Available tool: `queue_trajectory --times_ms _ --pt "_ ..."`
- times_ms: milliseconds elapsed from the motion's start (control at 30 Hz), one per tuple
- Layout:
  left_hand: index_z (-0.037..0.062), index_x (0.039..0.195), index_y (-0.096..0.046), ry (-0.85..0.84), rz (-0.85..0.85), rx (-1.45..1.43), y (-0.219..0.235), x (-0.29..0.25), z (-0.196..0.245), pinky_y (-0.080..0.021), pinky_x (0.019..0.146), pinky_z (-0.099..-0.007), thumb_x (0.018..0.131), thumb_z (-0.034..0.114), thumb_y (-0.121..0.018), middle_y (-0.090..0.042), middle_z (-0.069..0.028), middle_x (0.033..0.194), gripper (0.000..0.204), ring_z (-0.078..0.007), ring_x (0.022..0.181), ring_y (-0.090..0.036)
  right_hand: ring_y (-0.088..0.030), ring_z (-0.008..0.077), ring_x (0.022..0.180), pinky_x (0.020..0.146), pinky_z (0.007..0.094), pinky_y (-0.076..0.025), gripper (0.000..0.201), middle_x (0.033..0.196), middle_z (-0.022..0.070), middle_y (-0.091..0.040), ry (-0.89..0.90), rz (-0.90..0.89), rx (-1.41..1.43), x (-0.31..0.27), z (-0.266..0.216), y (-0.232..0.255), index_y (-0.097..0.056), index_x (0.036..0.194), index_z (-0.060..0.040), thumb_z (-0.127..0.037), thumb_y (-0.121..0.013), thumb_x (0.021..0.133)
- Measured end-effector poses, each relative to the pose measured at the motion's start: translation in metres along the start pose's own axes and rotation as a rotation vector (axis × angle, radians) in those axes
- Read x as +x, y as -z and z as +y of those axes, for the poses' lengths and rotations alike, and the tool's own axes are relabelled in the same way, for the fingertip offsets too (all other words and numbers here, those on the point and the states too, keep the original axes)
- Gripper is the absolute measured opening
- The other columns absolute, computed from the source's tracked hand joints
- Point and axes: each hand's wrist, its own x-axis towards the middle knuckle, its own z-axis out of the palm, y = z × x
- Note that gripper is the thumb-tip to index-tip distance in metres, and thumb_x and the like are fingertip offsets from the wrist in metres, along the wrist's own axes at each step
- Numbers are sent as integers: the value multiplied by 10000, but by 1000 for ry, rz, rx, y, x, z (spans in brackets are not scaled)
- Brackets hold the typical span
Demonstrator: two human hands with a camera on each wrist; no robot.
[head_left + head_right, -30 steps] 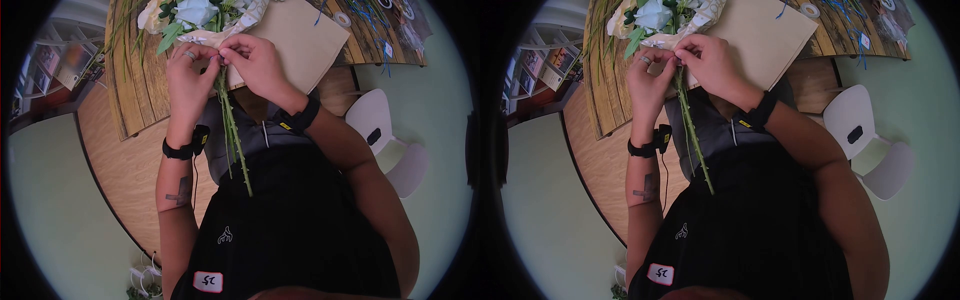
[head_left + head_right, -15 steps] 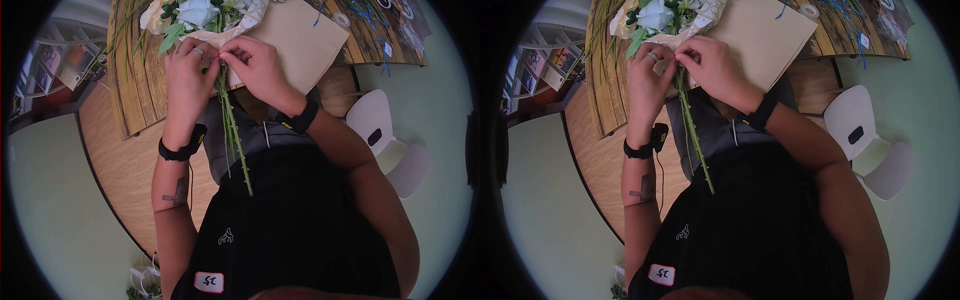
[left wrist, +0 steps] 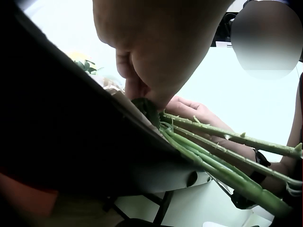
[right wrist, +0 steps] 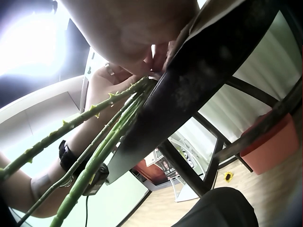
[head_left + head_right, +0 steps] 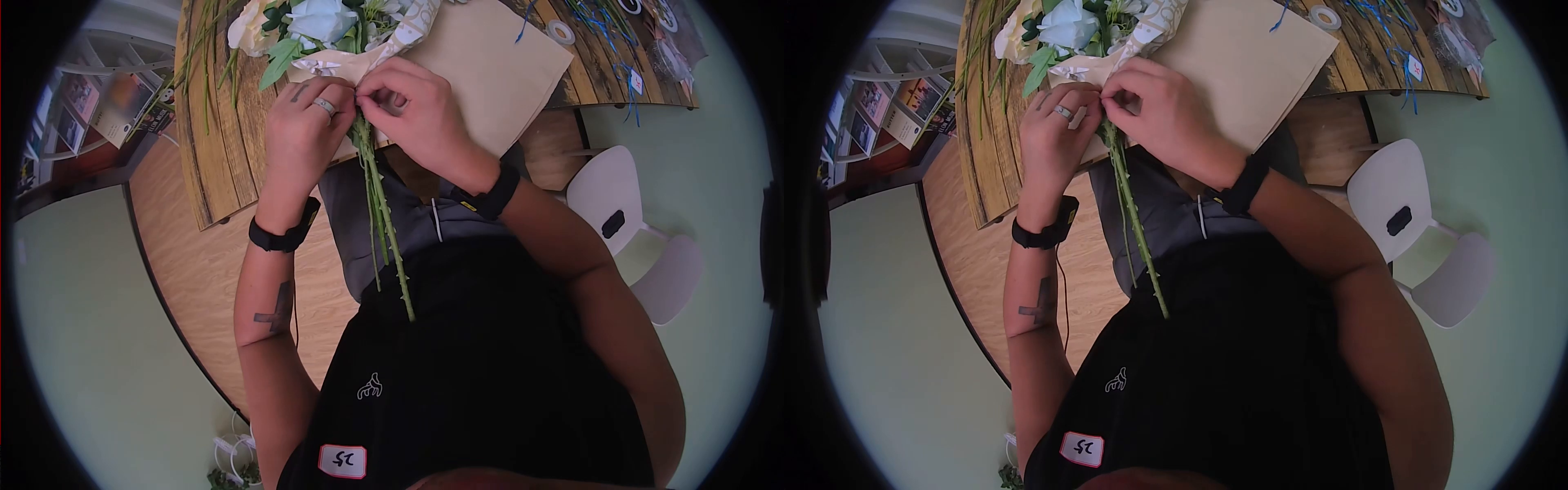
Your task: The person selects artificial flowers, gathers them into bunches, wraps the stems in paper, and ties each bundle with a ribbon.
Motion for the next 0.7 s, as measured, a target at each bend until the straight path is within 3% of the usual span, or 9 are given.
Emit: queue_trajectory --times_ms 67,133,167,233,333,533,700 --pt "45 857 -649 -33 38 9 -3 -2 0 -537 713 -383 731 8 -772 -689 -65 877 180 -310 813 -667 -682 128 723 616 246 -521 76 912 42 -679 -13 -7 10 -1 0 -1 -702 936 -6 -24 -720 864" --pt "41 872 -658 126 91 -225 -9 -5 1 -528 727 -329 753 -8 -762 -689 -70 876 165 -266 803 -666 -682 133 729 626 247 -524 70 922 43 -681 -41 6 27 -1 2 -3 -700 922 -9 -21 -725 858" --pt "41 872 -658 128 91 -225 -10 -6 2 -528 727 -329 753 -8 -762 -689 -70 876 165 -266 803 -666 -682 133 729 626 247 -524 70 922 43 -681 -42 5 27 -1 1 -3 -700 922 -9 -21 -725 858" --pt "33 894 -673 319 94 -440 -11 -8 5 -508 747 -283 783 -21 -745 -689 -57 871 143 -181 800 -653 -682 133 736 635 250 -526 71 926 43 -682 -48 2 16 0 0 -2 -700 916 -11 -23 -732 853" --pt "17 937 -676 444 85 -557 -16 -14 2 -493 768 -267 824 -16 -731 -692 -28 879 130 -119 807 -622 -680 133 732 639 254 -528 76 928 43 -682 -51 3 4 0 1 -3 -700 916 -10 -26 -735 851" --pt "-7 1031 -651 672 134 -889 -10 -9 11 -491 803 -251 871 -2 -700 -692 -36 912 168 -104 828 -616 -675 137 722 637 256 -525 85 911 41 -671 -34 19 -36 0 2 -5 -693 908 -9 -26 -742 840" --pt "-8 1047 -644 711 129 -832 -11 -5 12 -496 789 -240 863 -1 -702 -688 -40 913 193 -97 836 -623 -669 139 718 635 257 -524 88 898 38 -661 -37 23 -72 0 0 -6 -685 895 -8 -22 -743 831"
